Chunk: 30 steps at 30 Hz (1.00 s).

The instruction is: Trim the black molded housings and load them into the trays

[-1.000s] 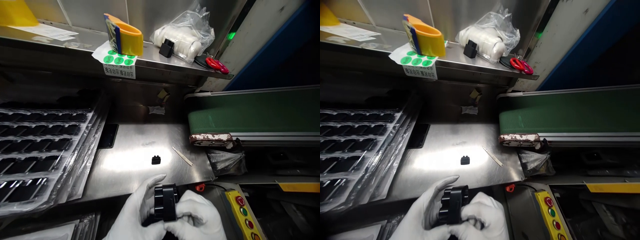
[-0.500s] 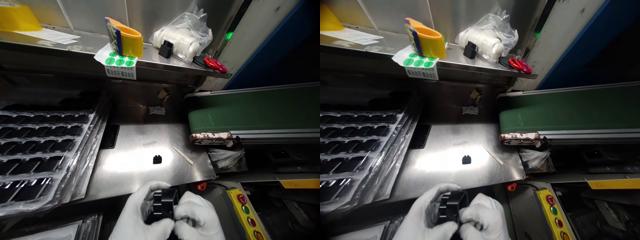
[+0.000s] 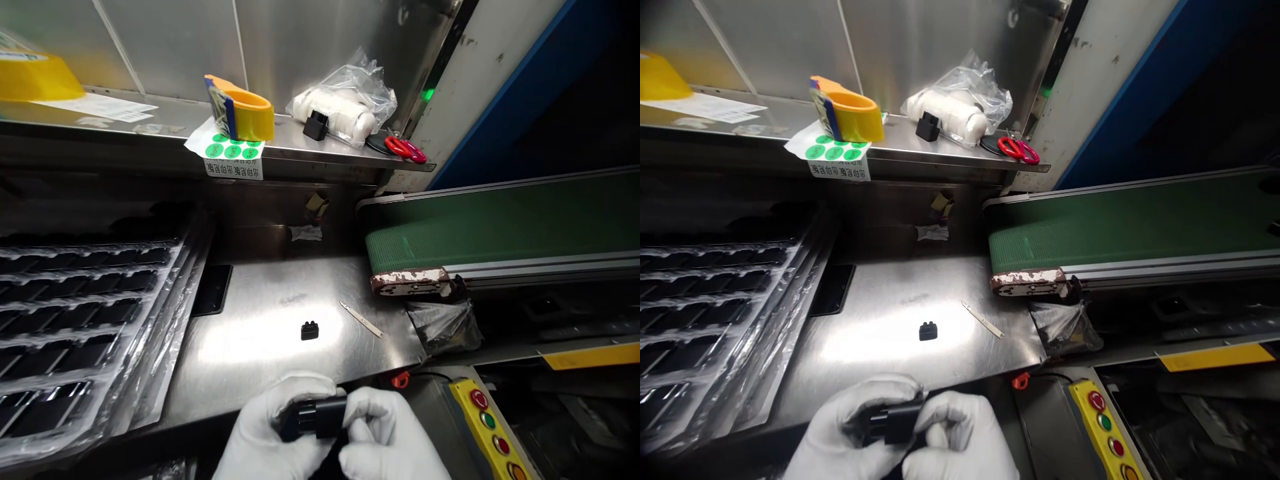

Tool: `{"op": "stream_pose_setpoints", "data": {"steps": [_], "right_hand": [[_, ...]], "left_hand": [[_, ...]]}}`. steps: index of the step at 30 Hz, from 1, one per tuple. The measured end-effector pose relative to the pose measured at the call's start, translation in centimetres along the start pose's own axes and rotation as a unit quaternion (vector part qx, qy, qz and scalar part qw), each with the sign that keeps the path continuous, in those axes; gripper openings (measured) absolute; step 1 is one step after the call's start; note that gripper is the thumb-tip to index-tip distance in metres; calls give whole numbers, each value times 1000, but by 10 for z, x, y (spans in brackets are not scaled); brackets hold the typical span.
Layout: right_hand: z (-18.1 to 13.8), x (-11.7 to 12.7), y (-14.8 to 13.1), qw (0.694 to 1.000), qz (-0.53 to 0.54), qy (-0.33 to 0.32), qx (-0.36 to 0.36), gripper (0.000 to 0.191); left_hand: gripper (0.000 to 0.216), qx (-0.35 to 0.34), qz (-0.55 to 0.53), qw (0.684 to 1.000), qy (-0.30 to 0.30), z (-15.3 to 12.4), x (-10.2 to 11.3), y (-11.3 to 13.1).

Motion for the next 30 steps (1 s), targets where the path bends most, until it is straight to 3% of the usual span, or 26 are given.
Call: {"op": "stream_pose_setpoints", "data": {"steps": [2, 4, 10, 12, 14, 17, 23, 25, 28, 30], "right_hand": [[2, -7, 1, 999, -3, -39, -26, 23], [2, -9, 0, 998, -31, -36, -33, 24], [2, 4, -12, 978, -181, 98, 28, 31], [4, 11, -13, 979, -164, 113, 44, 43], [10, 15, -8, 987, -126, 99, 31, 50], [18, 18, 3, 995, -69, 69, -4, 50], [21, 16, 11, 998, 9, 38, -41, 43], [22, 12, 15, 998, 28, 9, -59, 43], [24, 11, 22, 994, 64, -19, -88, 38], [25, 11, 21, 995, 60, -26, -80, 35]], "left_hand": [[18, -9, 6, 1000, -13, 2, 0, 0], [17, -11, 10, 1000, -19, 2, 1, 0], [23, -54, 42, 998, -7, 3, 0, 7], [21, -13, 35, 999, -9, 3, -4, -2], [24, 71, 7, 997, -15, 1, -9, -20], [32, 159, -20, 986, -37, -3, -14, -40], [35, 180, -25, 981, -67, -3, -13, -47], [30, 155, -33, 984, -79, -2, -14, -43], [19, 36, 5, 997, -68, 6, -6, -27], [23, -33, 29, 998, -40, 10, 2, -17]]}}
Point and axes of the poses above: each hand's wrist, its own z-axis towards the middle knuckle, its own x-axis out of the back of the hand, y = z × x, the point moved 9 cm from there along z, towards the middle knuckle, and after that the axes turned 15 degrees about -x, right-handed, at the moved point
